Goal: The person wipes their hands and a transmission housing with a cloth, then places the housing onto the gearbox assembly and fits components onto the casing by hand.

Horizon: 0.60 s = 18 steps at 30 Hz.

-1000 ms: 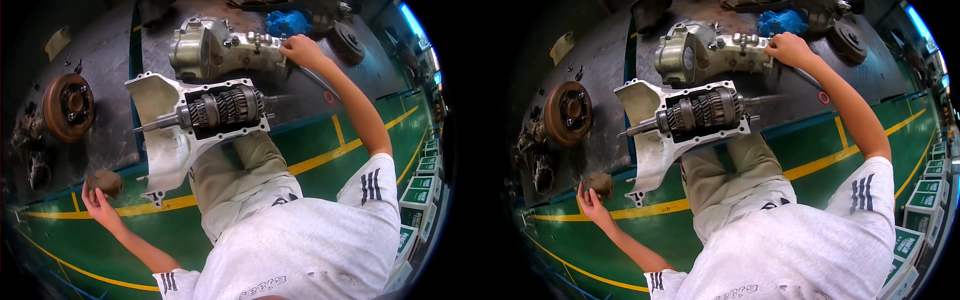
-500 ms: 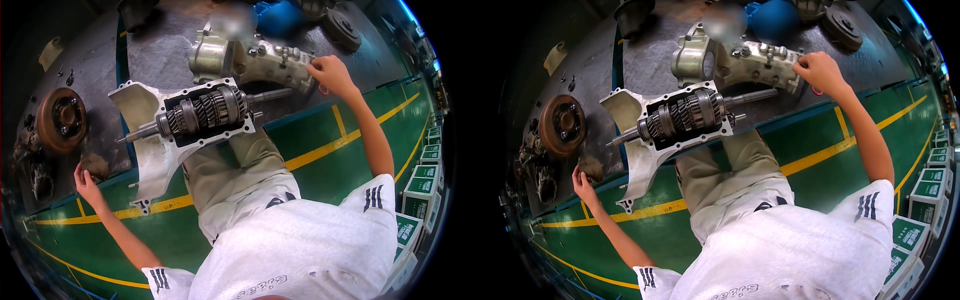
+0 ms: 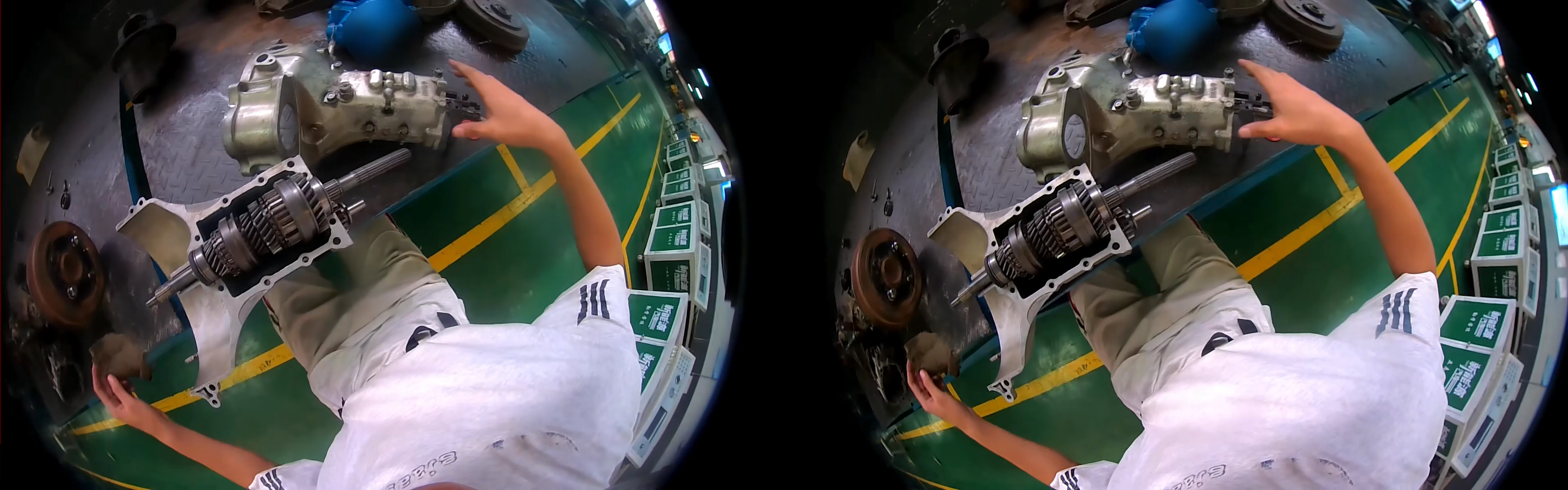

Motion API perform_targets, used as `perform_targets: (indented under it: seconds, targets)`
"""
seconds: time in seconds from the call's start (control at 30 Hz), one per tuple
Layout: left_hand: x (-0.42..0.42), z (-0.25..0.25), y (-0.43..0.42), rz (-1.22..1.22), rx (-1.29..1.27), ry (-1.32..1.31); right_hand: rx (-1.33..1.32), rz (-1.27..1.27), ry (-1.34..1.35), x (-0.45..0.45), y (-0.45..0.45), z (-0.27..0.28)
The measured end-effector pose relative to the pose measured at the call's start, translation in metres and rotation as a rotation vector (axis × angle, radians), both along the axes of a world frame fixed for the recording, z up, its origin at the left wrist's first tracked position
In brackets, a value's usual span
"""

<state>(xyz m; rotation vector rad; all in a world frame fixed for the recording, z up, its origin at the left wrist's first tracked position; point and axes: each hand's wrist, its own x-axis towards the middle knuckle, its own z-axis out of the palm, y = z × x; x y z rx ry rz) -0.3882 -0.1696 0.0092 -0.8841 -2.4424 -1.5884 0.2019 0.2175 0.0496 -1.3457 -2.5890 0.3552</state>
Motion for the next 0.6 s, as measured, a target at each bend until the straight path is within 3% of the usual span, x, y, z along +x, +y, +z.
perform_targets:
  seconds: [0.17, 0.33, 0.37, 0.43, 0.6]
  targets:
    - [0.035, 0.025, 0.008, 0.028, 0.042, 0.012, 0.153, 0.084, -0.044, -0.035, 0.005, -0.008]
    - [0.06, 0.043, 0.016, -0.14, 0.063, -0.068, 0.349, 0.137, -0.244, -0.055, 0.018, -0.013]
    - [0.059, 0.051, 0.014, -0.127, -0.013, -0.042, 0.349, 0.158, -0.228, -0.062, 0.017, -0.009]
    - [0.057, 0.066, 0.028, -0.173, 0.033, -0.051, 0.092, 0.04, -0.297, -0.072, 0.015, 0.001]
    - [0.065, 0.117, 0.109, -0.398, -0.131, 0.069, 0.242, 0.114, -0.235, -0.072, 0.024, -0.014]
